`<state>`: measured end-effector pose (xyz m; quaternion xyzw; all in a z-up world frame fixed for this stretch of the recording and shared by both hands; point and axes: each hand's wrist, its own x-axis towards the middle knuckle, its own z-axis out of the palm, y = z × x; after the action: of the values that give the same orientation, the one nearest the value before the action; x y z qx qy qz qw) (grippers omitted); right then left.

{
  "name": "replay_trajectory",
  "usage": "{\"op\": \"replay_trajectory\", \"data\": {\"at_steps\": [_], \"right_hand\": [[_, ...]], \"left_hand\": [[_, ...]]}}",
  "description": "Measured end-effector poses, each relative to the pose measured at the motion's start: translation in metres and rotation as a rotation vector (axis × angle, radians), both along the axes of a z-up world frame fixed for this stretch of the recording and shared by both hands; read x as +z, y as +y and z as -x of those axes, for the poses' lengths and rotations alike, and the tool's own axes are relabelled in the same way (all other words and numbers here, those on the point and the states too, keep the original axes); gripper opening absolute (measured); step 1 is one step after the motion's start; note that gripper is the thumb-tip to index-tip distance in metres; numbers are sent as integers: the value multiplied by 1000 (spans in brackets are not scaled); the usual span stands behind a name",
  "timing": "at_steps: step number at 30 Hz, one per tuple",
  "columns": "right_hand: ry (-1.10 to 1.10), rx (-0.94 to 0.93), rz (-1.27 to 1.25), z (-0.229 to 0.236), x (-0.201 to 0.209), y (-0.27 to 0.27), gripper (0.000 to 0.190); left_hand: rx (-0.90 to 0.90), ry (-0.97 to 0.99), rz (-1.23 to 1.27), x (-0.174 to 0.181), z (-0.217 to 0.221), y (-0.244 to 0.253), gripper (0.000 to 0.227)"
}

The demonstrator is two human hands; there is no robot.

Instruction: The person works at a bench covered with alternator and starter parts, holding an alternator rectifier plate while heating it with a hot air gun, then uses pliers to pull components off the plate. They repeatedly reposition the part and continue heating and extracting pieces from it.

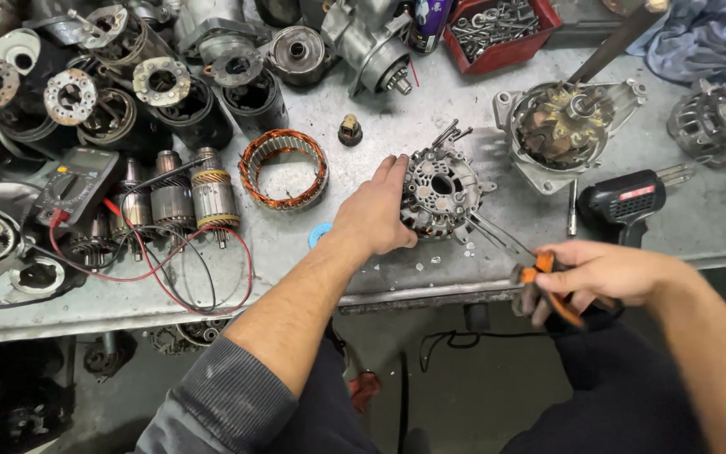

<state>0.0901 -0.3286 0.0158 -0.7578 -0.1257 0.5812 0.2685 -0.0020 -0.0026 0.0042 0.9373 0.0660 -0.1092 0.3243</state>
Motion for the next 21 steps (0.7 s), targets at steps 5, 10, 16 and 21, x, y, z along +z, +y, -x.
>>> {"op": "replay_trajectory", "data": {"at_steps": [5,10,16,21], "right_hand": [[440,-281,-262,11,-40,-20,38],[581,-312,-338,17,-51,-12,44],[709,-374,-486,22,-65,-10,39],[582,-407,-473,28,-53,-8,34]], "left_hand": [[-2,15,-10,2,0,-1,128],[4,20,-10,1,0,0,128],[16,22,-12,1,-1,-1,128],[23,0,3,-3,-1,-1,128]]}}
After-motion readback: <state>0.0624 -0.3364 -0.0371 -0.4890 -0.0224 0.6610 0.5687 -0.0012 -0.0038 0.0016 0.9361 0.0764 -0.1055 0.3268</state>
